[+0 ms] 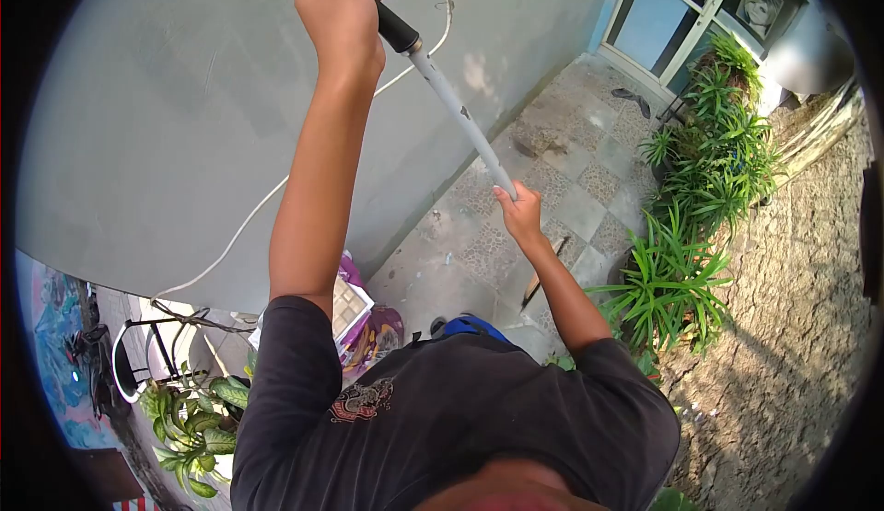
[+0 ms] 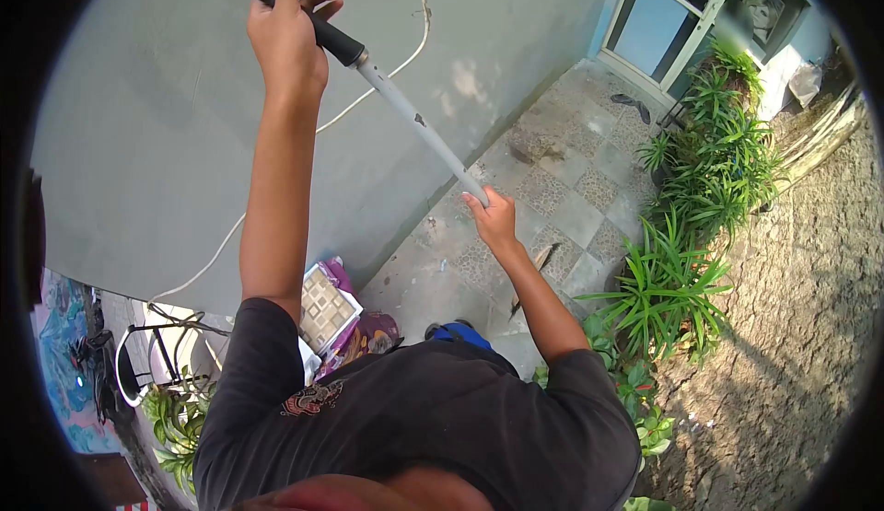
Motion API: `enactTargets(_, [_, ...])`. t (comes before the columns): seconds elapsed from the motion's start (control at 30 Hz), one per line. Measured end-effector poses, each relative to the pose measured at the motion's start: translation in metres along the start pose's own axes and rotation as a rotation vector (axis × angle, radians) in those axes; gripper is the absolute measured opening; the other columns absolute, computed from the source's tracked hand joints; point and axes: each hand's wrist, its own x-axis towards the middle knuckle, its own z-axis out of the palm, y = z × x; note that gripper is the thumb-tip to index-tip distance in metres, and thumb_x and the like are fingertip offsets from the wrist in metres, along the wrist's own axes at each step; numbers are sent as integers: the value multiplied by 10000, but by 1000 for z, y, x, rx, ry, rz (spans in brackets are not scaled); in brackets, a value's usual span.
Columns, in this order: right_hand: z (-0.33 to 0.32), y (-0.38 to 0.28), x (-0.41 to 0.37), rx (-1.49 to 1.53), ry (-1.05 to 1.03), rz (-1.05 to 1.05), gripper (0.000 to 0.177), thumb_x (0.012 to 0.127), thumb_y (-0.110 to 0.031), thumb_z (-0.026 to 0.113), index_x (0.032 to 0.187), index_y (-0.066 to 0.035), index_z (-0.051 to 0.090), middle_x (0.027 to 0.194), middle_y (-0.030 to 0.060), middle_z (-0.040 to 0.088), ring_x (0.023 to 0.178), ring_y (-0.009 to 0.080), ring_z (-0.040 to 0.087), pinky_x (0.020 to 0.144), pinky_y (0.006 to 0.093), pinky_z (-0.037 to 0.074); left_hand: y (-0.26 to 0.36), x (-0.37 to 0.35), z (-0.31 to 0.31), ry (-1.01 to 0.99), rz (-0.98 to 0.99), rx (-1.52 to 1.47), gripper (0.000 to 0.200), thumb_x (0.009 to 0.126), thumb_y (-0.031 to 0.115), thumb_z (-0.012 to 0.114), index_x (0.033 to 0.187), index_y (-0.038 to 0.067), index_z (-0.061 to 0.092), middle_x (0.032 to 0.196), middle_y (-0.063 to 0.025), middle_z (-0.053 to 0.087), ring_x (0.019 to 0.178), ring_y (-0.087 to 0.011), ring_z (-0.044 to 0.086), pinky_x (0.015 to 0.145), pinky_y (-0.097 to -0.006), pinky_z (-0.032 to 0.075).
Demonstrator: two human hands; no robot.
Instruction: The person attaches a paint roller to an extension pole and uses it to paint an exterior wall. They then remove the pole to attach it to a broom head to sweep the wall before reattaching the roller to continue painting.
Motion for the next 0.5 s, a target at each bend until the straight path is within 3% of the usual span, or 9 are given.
enactTargets(0.13, [-23,-1,4,-123,65,15,274,860,-203,724,720,-10,590,540,83,527,490,134,477,490,314,390,-8,11,-23,-48,-256,-216,351,1022,346,501,745,172,372,581,52,302,474,-61,301,442,-230,306])
enactTargets(0.23, [-46,9,9,-113,98,38,236,843,-174,721,717,-17,598,539,85,521,488,134,473,489,312,387,-8,11,-23,-120,-290,-320,371,1023,360,471,729,179,334,561,54,277,455,-64,272,426,-229,282])
enactTargets(0.37, [-76,44,16,-182,-24,83,253,833,-217,730,720,-14,629,542,91,527,487,140,489,496,328,395,-9,8,-17,-170,-294,-323,368,1030,342,439,723,182,315,550,54,267,440,-65,254,415,-233,272])
enactTargets(0.43, [-88,78,15,-346,-135,97,274,831,-260,723,737,-15,642,549,108,548,490,187,528,511,353,412,-5,5,-11,-247,-275,-365,362,1038,326,429,725,181,320,548,53,272,437,-65,255,415,-235,272])
enactTargets(0.5, [-95,122,11,-256,-192,201,277,825,-270,724,747,-16,646,563,121,556,510,218,546,530,367,422,-9,5,-5,-322,-269,-395,363,1040,331,429,728,179,324,550,52,275,437,-66,261,417,-235,282])
